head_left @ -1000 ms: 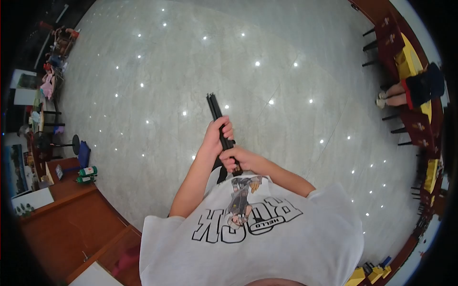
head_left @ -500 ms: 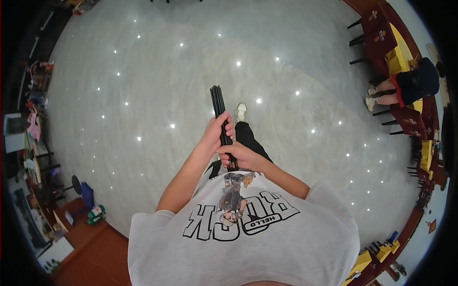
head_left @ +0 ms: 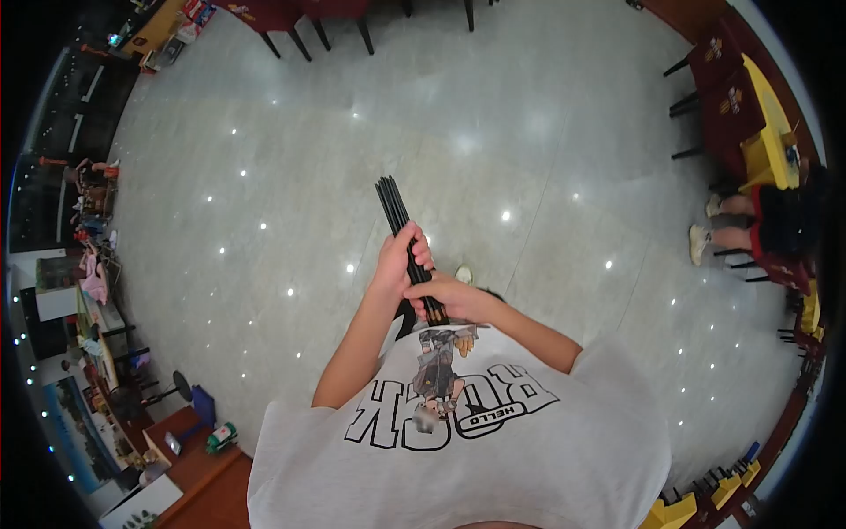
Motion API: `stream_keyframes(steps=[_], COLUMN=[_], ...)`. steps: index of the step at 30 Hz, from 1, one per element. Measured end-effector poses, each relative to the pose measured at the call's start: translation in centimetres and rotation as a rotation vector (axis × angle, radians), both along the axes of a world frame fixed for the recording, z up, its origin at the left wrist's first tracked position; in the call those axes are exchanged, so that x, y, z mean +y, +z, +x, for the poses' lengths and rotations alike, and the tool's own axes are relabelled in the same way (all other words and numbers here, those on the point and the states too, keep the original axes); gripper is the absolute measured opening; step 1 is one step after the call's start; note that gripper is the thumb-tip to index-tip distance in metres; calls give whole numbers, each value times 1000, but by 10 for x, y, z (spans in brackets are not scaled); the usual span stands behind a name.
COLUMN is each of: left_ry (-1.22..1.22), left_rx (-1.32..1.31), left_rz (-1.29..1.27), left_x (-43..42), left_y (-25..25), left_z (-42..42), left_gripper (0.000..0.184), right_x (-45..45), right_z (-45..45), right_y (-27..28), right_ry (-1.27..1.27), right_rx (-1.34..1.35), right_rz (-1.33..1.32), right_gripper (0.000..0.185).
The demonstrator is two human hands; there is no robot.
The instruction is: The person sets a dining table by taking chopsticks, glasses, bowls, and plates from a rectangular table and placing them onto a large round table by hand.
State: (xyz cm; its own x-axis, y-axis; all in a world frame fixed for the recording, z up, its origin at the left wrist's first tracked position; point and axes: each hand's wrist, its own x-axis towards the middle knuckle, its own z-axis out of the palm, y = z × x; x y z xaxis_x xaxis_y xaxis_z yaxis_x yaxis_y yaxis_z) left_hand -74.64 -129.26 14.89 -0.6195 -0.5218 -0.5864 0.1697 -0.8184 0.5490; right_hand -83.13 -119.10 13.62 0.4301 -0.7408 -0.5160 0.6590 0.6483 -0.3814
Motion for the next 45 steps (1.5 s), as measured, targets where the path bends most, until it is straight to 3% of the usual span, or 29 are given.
stream_keyframes(steps=[5,7,11,12,22,24,31,32,33,35,39,41,43,45], left_ry=[-40,-54,145,157,-102,-83,186,244,259,203,406,401,415,250], left_rx=[50,88,107,53,30,11,-65,-119,-172,-120,-174,-147,-146,-307], left_rz=[21,18,67,107,-50,-68,-65,-145,-171,-333,-264,-332,-250,-163], left_x=[-71,-126,-216,-244,-412,-440,-572,-630,-648,-694,-745,-757,-759,-781], left_y=[-26,-34,-45,-45,-6,-11,-35,-22,-19,-32,1,-22,-38,-53], left_z=[-33,-104,-132,-173,-333,-358,-424,-433,-423,-415,-435,-434,-446,-469], left_gripper=[25,24,22,22,23,23,24,24,25,26,32,33,33,32], right_x=[-68,-119,-205,-237,-384,-417,-572,-627,-655,-709,-776,-805,-829,-863], right_z=[-31,-98,-130,-173,-298,-321,-411,-430,-432,-442,-468,-489,-508,-539], right_y=[-11,-21,-24,-21,16,4,-36,-23,-30,-58,-10,-6,-12,-39], right_ry=[-72,-94,-22,-47,-358,-346,-90,57,39,153,93,110,22,-7], right_rx=[41,86,217,265,291,410,368,448,464,349,281,326,376,328], right_rz=[22,41,69,104,-4,2,-106,-161,-166,-329,-254,-296,-178,-127], right_gripper=[17,19,15,15,13,13,10,11,14,13,13,12,14,11])
